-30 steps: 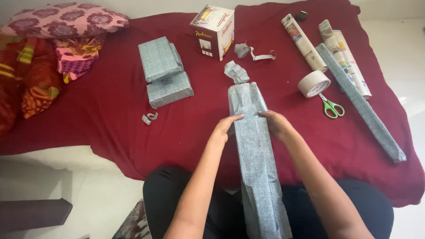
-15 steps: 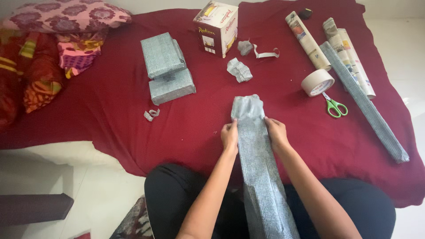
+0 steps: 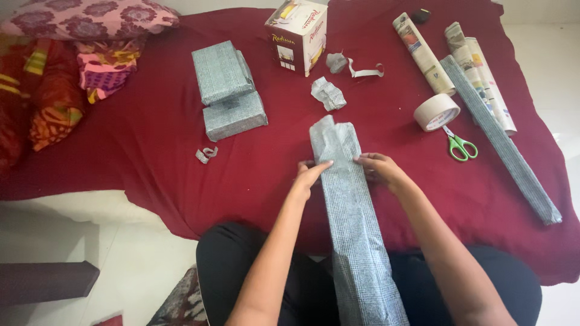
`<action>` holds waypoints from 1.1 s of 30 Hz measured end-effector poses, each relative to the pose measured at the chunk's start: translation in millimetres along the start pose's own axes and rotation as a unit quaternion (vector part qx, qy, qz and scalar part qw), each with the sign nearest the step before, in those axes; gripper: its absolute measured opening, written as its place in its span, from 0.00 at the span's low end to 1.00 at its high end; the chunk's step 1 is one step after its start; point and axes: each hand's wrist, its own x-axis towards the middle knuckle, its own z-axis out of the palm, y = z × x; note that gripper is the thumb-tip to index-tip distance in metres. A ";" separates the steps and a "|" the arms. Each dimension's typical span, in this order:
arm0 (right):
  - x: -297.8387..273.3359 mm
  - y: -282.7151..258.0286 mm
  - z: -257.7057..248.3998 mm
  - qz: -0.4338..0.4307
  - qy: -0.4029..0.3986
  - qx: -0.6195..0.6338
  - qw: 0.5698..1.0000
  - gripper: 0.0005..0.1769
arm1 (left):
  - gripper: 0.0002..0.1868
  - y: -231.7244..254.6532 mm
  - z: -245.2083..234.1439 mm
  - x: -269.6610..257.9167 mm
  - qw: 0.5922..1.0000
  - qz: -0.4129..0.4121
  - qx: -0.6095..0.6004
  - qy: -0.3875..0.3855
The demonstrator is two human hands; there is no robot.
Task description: The person wraps a small black box with silver patterned wrapping paper. They measure and cut the paper, fold it around the box, and secure the seams with clear tape. The person uses scissors to trim excess paper and applies tape to hold the folds in place.
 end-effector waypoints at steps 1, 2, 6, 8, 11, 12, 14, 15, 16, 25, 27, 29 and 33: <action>5.5 -0.4 -1.8 0.003 0.012 -0.024 1.000 0.40 | 0.55 1.8 -1.2 4.8 0.999 -0.013 0.044 -0.012; 10.9 -1.5 -2.6 0.007 0.024 -0.048 0.999 0.42 | 0.54 2.8 -1.1 7.5 0.999 -0.018 0.032 -0.021; 12.5 -6.4 1.6 -0.022 0.039 -0.030 0.999 0.44 | 0.49 2.7 4.0 9.4 0.999 -0.030 -0.017 -0.002; 2.9 -9.2 15.0 -0.108 0.134 -0.082 0.982 0.43 | 0.43 -6.4 6.4 7.6 0.998 -0.025 -0.053 0.039; -22.7 -18.2 37.7 -0.162 0.199 -0.109 0.960 0.34 | 0.31 -28.6 7.9 8.2 0.987 0.008 -0.138 0.087; -32.0 -22.7 44.1 -0.169 0.209 -0.110 0.957 0.32 | 0.28 -34.1 7.8 10.9 0.980 0.031 -0.174 0.090; -39.2 -39.9 54.5 -0.200 0.186 -0.255 0.928 0.30 | 0.24 -47.7 9.5 7.4 0.968 0.074 -0.221 0.093; -40.7 -48.1 58.1 -0.215 0.173 -0.325 0.905 0.29 | 0.23 -49.6 11.0 4.7 0.963 0.099 -0.234 0.090; -42.8 -51.3 63.6 -0.193 0.182 -0.369 0.891 0.29 | 0.22 -48.9 12.7 -0.4 0.957 0.125 -0.246 0.088; -0.8 -18.3 79.7 -0.265 0.216 -0.202 0.918 0.26 | 0.24 17.9 30.5 -87.4 0.960 0.175 0.040 0.216; 7.0 -4.4 75.7 -0.305 0.206 -0.181 0.912 0.23 | 0.26 20.0 31.5 -90.6 0.964 0.197 0.039 0.176; 16.1 3.8 68.4 -0.318 0.212 -0.209 0.900 0.23 | 0.27 11.8 33.9 -82.6 0.969 0.204 0.016 0.138; 42.2 15.0 47.9 -0.294 0.205 -0.066 0.931 0.22 | 0.25 -21.7 33.0 -34.7 0.986 0.088 -0.099 0.103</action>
